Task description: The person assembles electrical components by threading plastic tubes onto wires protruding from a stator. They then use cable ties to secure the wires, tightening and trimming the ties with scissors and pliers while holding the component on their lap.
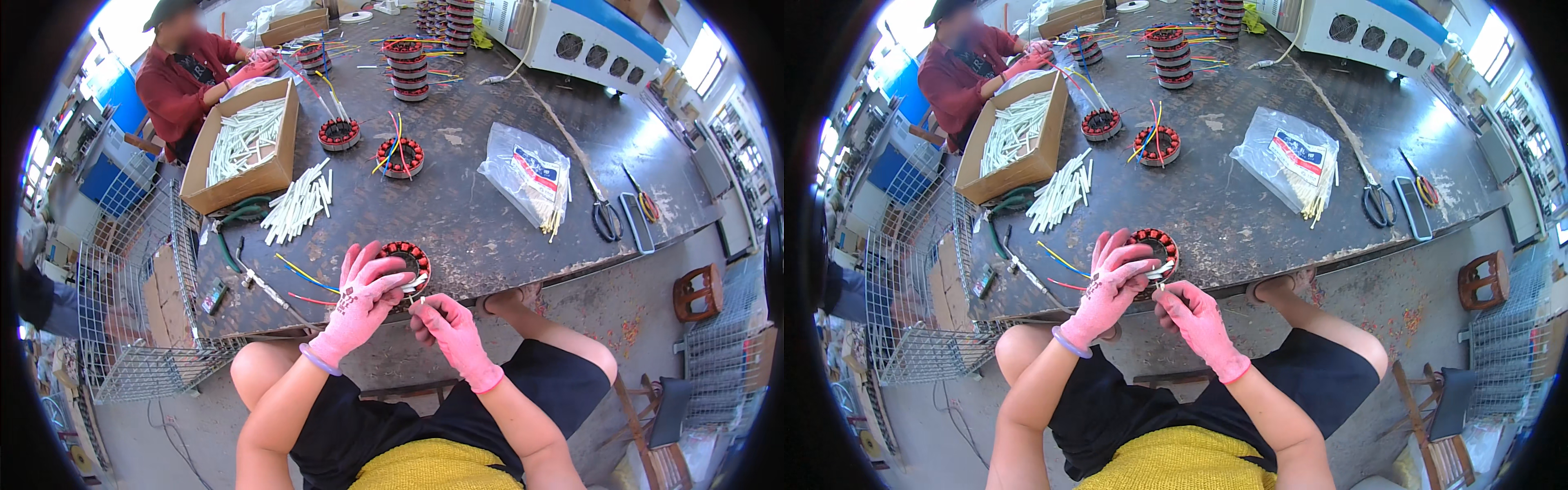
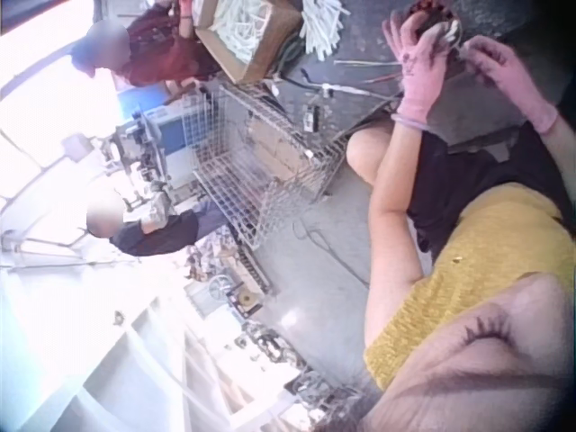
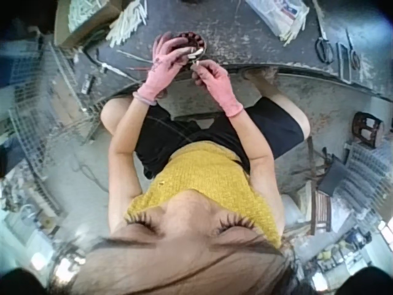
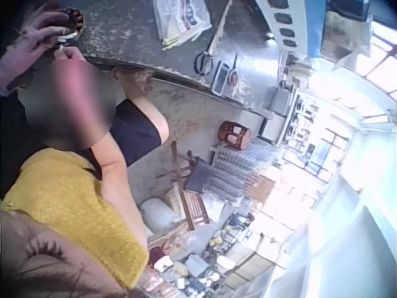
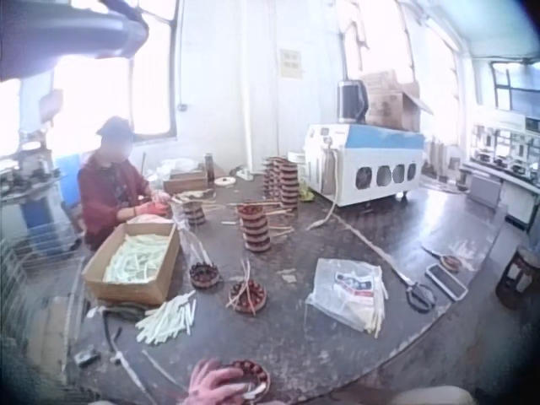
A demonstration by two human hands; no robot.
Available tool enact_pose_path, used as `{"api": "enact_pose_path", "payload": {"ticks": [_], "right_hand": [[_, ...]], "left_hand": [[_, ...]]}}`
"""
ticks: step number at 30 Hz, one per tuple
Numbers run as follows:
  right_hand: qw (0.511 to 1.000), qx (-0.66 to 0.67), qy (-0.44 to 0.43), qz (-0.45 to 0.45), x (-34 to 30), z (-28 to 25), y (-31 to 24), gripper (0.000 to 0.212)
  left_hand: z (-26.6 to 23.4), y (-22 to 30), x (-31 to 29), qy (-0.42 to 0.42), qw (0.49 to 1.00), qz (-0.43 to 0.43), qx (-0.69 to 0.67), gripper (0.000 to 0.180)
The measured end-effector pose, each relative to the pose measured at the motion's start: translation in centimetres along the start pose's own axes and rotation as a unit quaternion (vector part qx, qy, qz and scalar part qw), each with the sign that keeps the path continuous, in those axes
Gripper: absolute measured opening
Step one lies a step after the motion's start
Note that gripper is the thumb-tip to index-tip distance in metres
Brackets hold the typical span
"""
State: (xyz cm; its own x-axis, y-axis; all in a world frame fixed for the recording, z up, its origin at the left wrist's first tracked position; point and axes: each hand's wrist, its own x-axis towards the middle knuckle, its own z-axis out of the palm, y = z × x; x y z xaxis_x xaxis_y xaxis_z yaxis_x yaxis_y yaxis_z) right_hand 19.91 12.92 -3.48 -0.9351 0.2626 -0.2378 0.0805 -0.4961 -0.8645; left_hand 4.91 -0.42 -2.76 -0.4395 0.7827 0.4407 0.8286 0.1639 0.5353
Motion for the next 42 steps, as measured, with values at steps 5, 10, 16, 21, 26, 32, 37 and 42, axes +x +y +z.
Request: {"api": "enact_pose_path", "payload": {"ticks": [5, 10, 16, 21, 26, 32, 37, 42], "right_hand": [[1.000, -0.019, 0.012, -0.009, 0.3, 0.6, -0.3, 0.021], [0.999, -0.037, 0.023, -0.020, 0.2, 1.1, -0.4, 0.021], [0.999, -0.035, 0.021, -0.019, 0.2, 1.2, -0.7, 0.022], [0.999, -0.024, 0.024, -0.024, 0.2, 1.4, -0.7, 0.021], [0.999, -0.031, 0.020, -0.028, 0.1, 1.4, -0.7, 0.021], [0.999, -0.034, 0.024, -0.025, 0.1, 1.4, -0.7, 0.022], [0.999, -0.041, 0.025, -0.026, 0.0, 1.5, -0.8, 0.024], [0.998, -0.047, 0.024, -0.024, -0.1, 1.4, -0.8, 0.024]], "left_hand": [[0.3, -0.3, -0.4, -0.002, 0.998, 0.018, -0.056, 0.041], [0.6, -0.4, -0.5, 0.012, 0.997, 0.023, -0.074, 0.045], [0.5, -0.2, -0.4, 0.016, 0.997, 0.023, -0.072, 0.044], [0.6, -0.3, -0.5, 0.022, 0.996, 0.025, -0.077, 0.044], [0.6, -0.3, -0.4, 0.017, 0.997, 0.022, -0.073, 0.044], [0.7, -0.3, -0.5, 0.026, 0.996, 0.025, -0.077, 0.042], [0.7, -0.3, -0.5, 0.018, 0.997, 0.022, -0.073, 0.042], [0.8, -0.5, -0.7, 0.023, 0.996, 0.024, -0.079, 0.043]]}}
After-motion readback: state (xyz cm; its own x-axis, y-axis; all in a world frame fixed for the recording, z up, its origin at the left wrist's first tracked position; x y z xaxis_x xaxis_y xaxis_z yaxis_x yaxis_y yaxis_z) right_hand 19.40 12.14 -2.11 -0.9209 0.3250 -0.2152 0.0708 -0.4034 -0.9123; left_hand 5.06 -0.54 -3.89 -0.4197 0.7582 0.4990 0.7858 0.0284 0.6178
